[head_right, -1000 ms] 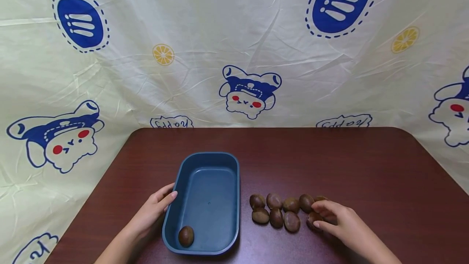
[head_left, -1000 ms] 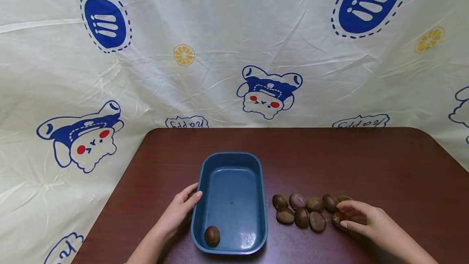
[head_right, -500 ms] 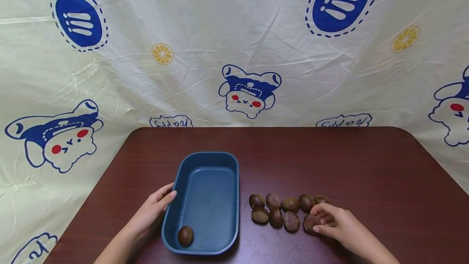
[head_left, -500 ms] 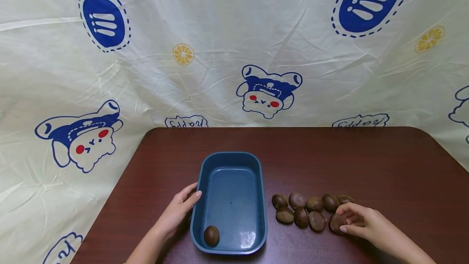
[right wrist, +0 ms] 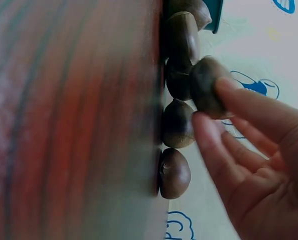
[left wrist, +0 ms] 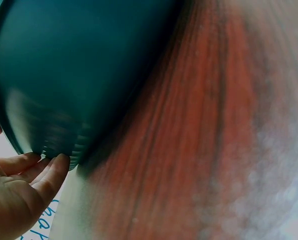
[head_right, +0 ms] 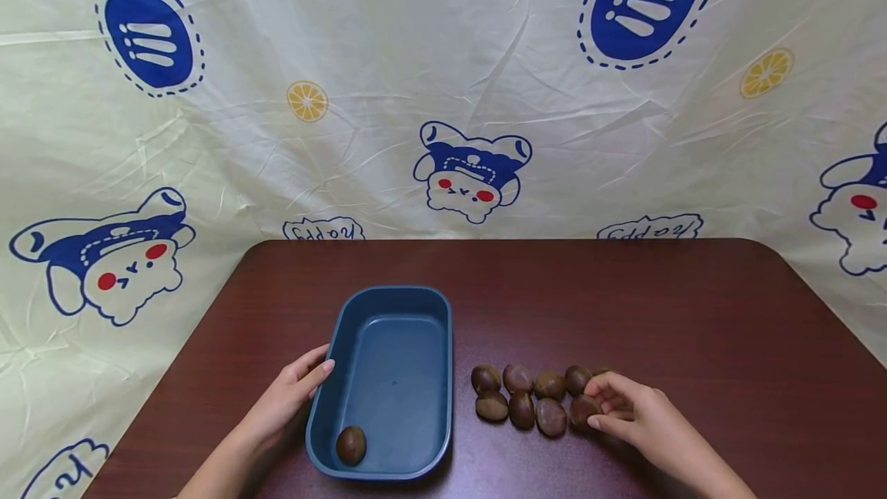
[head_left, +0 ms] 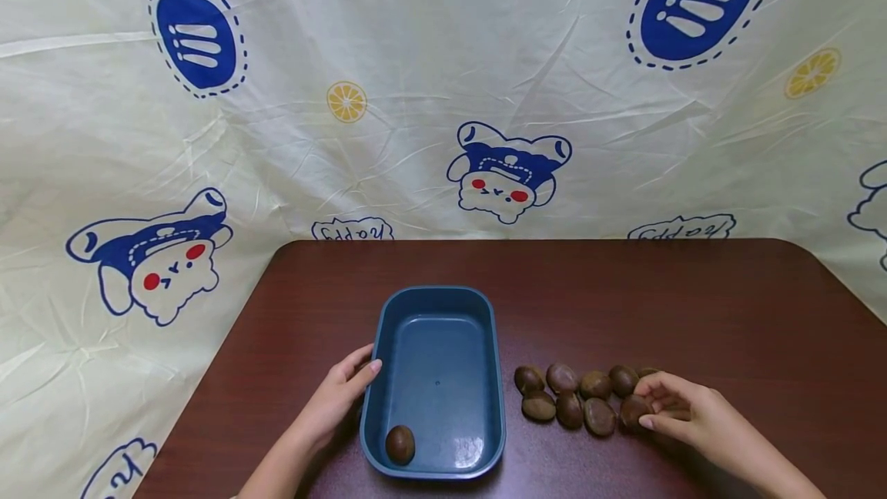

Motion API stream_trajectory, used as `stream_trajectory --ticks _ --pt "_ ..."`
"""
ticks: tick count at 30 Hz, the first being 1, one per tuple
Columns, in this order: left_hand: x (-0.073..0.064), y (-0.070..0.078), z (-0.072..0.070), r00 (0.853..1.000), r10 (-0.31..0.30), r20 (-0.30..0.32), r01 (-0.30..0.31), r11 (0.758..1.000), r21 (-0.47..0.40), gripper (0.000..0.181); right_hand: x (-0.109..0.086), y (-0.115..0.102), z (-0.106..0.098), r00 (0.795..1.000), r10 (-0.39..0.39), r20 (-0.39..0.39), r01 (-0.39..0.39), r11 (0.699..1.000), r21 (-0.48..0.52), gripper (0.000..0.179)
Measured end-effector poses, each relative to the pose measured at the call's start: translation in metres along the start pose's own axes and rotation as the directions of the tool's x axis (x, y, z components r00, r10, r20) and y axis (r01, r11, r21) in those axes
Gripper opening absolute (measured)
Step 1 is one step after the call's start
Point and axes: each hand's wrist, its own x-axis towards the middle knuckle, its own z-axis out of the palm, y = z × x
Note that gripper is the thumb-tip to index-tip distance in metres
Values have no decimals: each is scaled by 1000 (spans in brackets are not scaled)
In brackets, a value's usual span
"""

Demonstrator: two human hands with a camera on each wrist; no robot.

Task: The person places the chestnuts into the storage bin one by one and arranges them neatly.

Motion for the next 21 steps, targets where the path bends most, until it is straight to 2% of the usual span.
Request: stream_trajectory --ticks 4,11,21 --pt "0 0 0 999 35 12 -35 999 8 57 9 -11 2 999 14 -29 -13 1000 24 31" --pt "1 0 0 1000 -24 -6 24 1000 -10 59 34 -31 8 998 45 -45 -41 996 75 27" --pt "1 0 0 1000 -22 -6 22 1000 -10 56 79 -65 33 997 75 29 -80 968 239 22"
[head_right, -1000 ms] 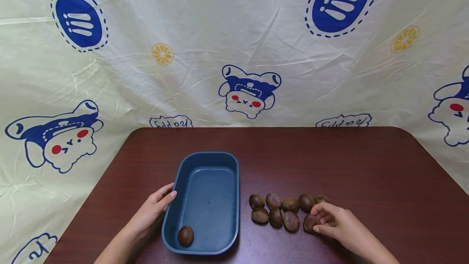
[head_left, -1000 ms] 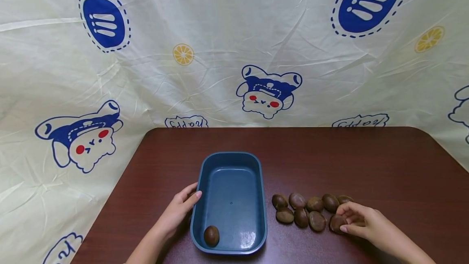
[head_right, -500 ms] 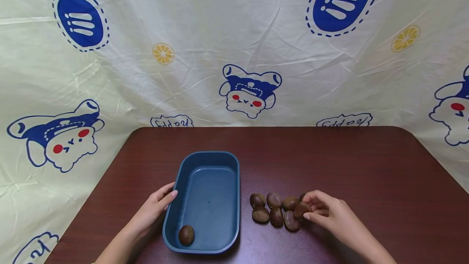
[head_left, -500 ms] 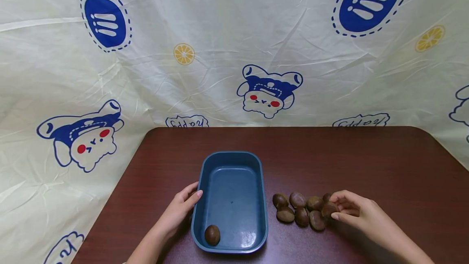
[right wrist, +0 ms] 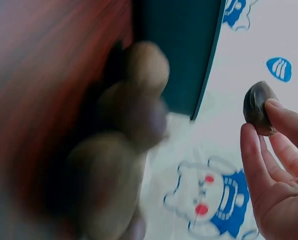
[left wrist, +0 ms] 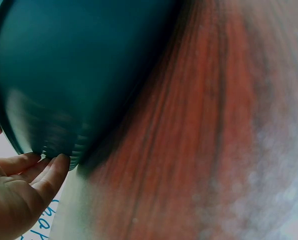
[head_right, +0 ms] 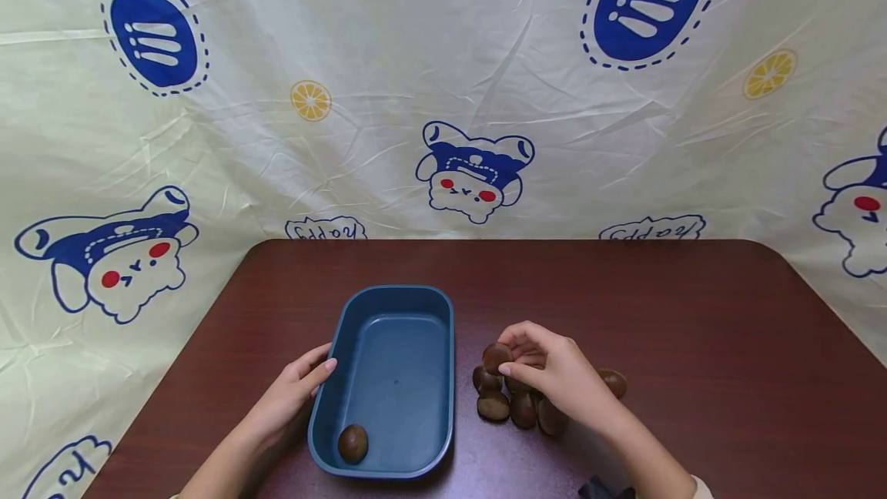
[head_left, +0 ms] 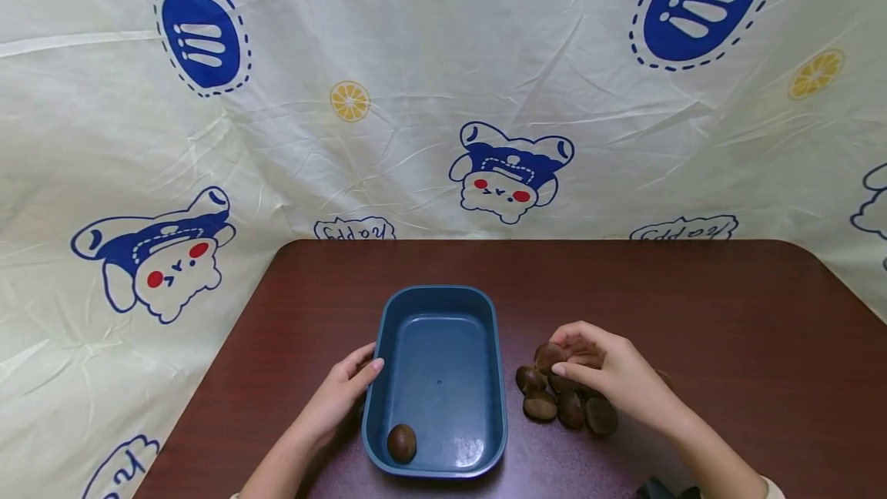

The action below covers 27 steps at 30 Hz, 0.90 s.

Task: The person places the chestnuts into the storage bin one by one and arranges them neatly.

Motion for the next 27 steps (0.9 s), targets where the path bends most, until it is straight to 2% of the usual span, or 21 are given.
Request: stream_trajectory --ticks 4,13,20,27 --pt "0 -1 -1 1000 0 -3 0 1000 7 56 19 -11 15 997 17 70 -20 999 42 23" --pt "-1 1 -1 1000 -2 -16 2 1000 29 57 56 -31 54 974 -51 221 34 996 80 24" --pt "0 1 -1 1000 -9 -18 9 1000 22 57 73 -39 85 947 -91 309 74 995 66 23" --pt "1 0 -1 1000 -1 -8 1 1000 0 54 85 -42 113 924 -99 369 95 995 29 21"
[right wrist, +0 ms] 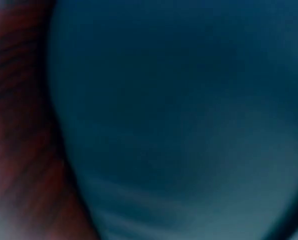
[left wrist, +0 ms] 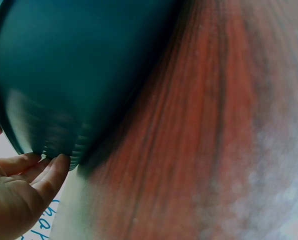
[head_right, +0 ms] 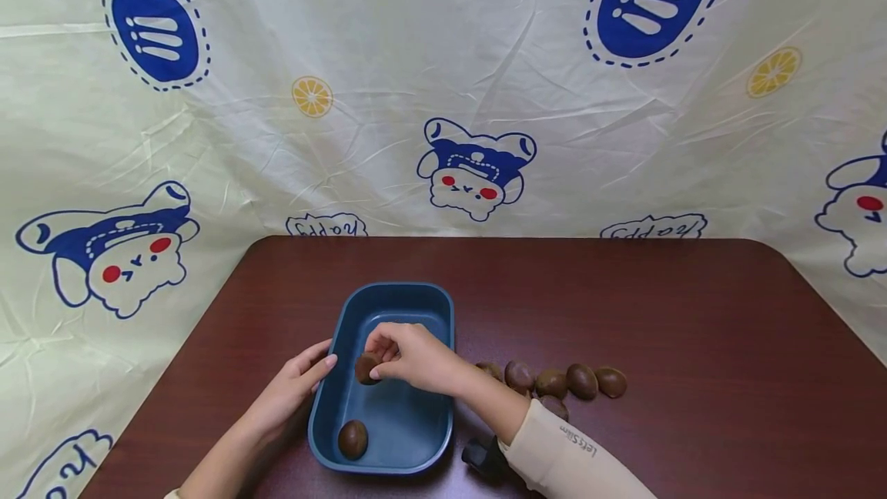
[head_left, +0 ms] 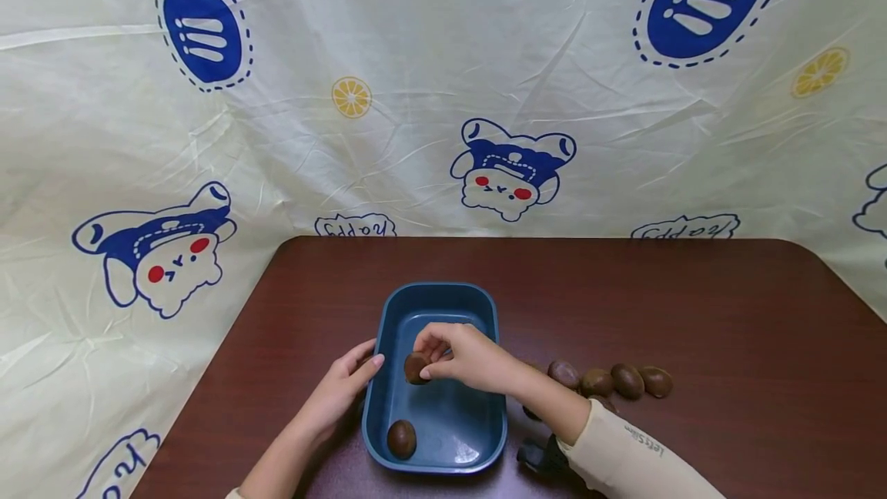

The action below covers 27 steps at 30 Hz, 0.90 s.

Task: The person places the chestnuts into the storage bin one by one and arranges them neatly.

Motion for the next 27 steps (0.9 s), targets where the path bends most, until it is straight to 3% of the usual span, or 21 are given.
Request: stream_trajectory --ticks 12,27 --pt "2 0 1 1000 21 13 -21 1000 -1 50 17 9 31 991 35 128 -39 999 31 19" --pt "0 3 1 1000 2 -6 -2 1000 13 51 17 12 36 977 53 207 -42 997 -58 18"
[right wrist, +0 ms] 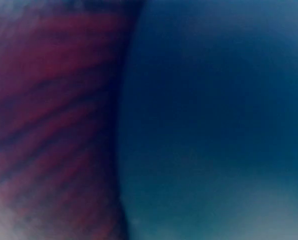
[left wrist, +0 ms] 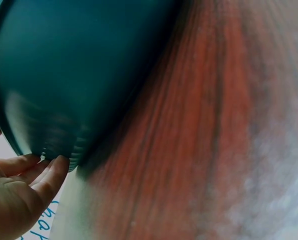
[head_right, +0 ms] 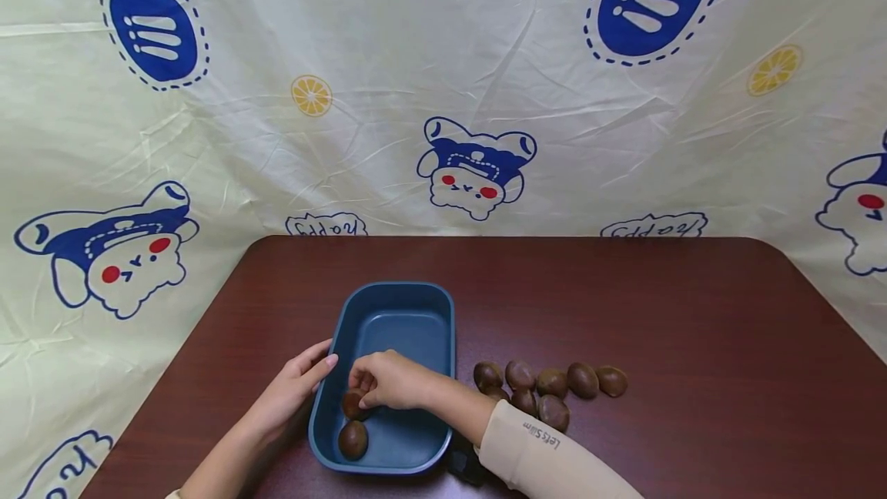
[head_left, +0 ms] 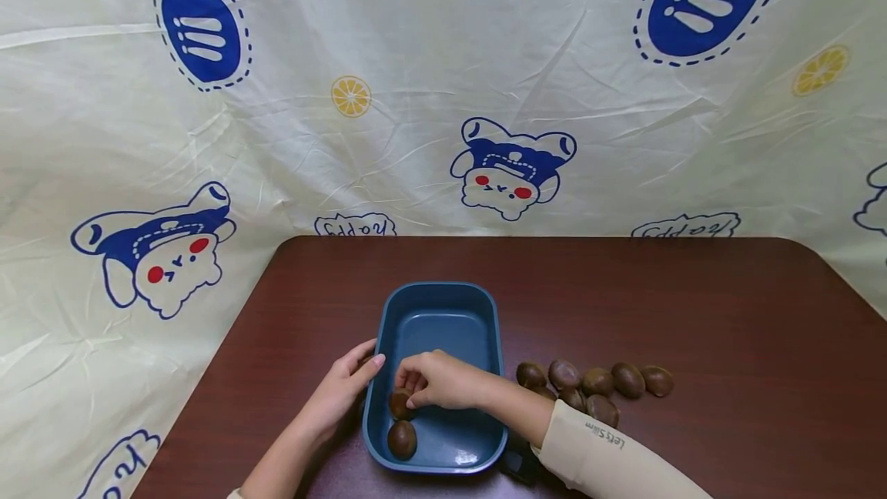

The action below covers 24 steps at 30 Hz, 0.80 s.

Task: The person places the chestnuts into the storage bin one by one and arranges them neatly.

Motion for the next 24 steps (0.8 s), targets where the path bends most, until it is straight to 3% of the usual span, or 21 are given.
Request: stream_trajectory --ticks 14,24 --pt "0 0 -1 1000 18 7 -18 1000 3 51 2 2 -5 1000 14 -3 -14 999 40 19" --pt "1 -1 -1 1000 21 8 -21 1000 2 52 -1 3 -9 997 -13 -74 19 996 84 19"
